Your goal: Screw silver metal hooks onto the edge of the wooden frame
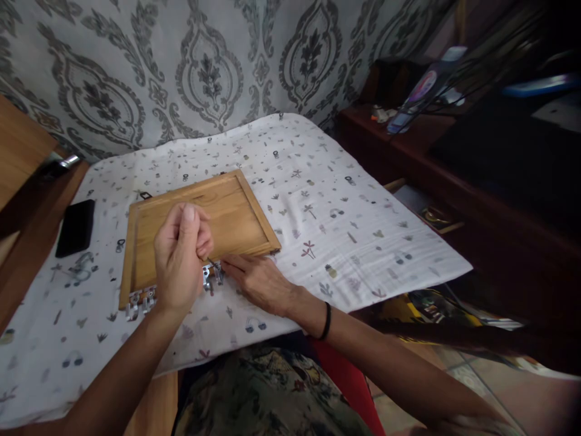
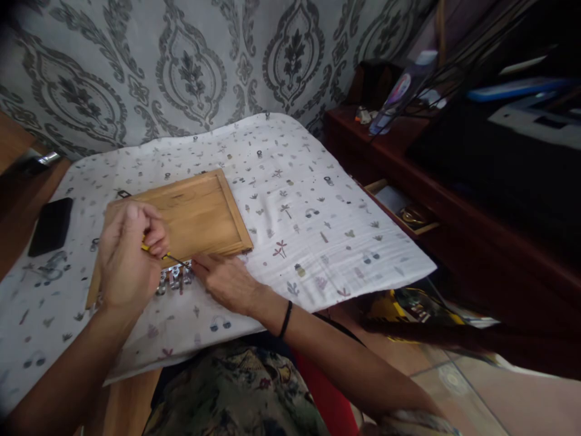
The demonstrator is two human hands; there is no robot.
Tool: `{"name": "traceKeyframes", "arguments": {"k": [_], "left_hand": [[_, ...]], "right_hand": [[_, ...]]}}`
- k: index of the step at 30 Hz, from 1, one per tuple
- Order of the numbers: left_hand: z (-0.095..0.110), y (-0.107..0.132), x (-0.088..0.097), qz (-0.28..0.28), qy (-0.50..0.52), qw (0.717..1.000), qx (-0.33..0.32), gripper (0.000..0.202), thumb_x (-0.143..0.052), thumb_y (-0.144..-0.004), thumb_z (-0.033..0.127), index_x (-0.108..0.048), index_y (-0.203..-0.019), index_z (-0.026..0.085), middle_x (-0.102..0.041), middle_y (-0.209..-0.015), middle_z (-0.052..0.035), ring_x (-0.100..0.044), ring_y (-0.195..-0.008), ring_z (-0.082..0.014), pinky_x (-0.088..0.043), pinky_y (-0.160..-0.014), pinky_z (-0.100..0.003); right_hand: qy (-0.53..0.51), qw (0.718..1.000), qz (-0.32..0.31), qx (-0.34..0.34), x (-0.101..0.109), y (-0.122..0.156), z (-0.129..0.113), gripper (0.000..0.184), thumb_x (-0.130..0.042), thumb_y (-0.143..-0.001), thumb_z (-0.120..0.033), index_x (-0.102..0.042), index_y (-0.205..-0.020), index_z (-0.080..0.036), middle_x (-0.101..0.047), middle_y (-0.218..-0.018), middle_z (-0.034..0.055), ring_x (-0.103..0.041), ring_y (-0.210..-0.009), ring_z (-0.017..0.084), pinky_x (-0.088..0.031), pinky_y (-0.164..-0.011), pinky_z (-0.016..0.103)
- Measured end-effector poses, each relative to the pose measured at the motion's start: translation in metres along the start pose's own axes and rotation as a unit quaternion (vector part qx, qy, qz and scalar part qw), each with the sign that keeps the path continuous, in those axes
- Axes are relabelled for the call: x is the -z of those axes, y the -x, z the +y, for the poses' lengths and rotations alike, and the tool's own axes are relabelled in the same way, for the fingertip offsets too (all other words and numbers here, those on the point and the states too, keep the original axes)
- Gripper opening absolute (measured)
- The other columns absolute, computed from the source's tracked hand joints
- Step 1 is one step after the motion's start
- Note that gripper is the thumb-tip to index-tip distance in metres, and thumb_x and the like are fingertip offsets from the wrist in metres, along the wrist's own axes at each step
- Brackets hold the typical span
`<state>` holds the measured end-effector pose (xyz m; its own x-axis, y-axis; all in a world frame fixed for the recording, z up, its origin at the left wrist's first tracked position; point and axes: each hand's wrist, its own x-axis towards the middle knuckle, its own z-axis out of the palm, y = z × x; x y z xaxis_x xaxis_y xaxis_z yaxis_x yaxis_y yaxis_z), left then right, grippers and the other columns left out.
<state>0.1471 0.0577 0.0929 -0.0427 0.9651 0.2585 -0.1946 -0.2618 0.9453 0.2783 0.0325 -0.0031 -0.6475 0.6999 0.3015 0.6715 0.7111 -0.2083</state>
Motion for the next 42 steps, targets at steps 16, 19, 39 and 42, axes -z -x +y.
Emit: {"name": "traceKeyframes", "arguments": {"k": [16,19,39,42], "left_hand": [[0.001,-0.012,0.008,-0.051,-0.013,0.999,0.005,0.039,-0.073,-0.087,0.053,-0.059,-0.072,0.019,-0.044,-0.055,0.0038,-0.039,-0.049,-0.0091,-0.029,-0.045,-0.024],[0.0,-0.004,0.002,-0.011,-0.004,1.0,-0.002,0.038,-0.073,-0.087,0.051,-0.058,-0.071,0.02,-0.036,-0.057,0.0049,-0.032,-0.049,-0.0087,-0.023,-0.044,-0.025],[-0.003,0.002,0.002,-0.038,-0.045,0.998,-0.031,0.041,-0.065,-0.092,0.056,-0.058,-0.075,0.019,-0.038,-0.053,0.0052,-0.034,-0.047,-0.0086,-0.028,-0.045,-0.022],[-0.002,0.001,0.0,-0.04,-0.016,0.999,-0.023,0.046,-0.068,-0.089,0.059,-0.056,-0.068,0.019,-0.029,-0.048,0.0072,-0.022,-0.041,-0.0071,-0.019,-0.041,-0.023]], "right_hand": [[-0.002,1.0,-0.007,-0.007,0.0,-0.001,0.0,0.028,-0.052,-0.097,-0.007,-0.063,-0.124,-0.009,-0.068,-0.127,0.0144,-0.067,-0.105,0.023,-0.055,-0.085,0.035],[0.005,1.0,-0.004,-0.003,0.001,-0.001,0.0,0.026,-0.051,-0.099,-0.009,-0.063,-0.122,-0.008,-0.069,-0.125,0.0145,-0.067,-0.103,0.024,-0.055,-0.085,0.037],[0.007,1.0,0.01,0.001,-0.001,0.001,0.0,0.024,-0.052,-0.099,-0.01,-0.063,-0.121,-0.009,-0.069,-0.123,0.014,-0.067,-0.099,0.023,-0.055,-0.084,0.036],[0.007,1.0,0.004,0.0,0.0,0.001,0.0,0.023,-0.051,-0.1,-0.01,-0.064,-0.119,-0.01,-0.069,-0.123,0.0141,-0.067,-0.098,0.023,-0.055,-0.082,0.036]]}}
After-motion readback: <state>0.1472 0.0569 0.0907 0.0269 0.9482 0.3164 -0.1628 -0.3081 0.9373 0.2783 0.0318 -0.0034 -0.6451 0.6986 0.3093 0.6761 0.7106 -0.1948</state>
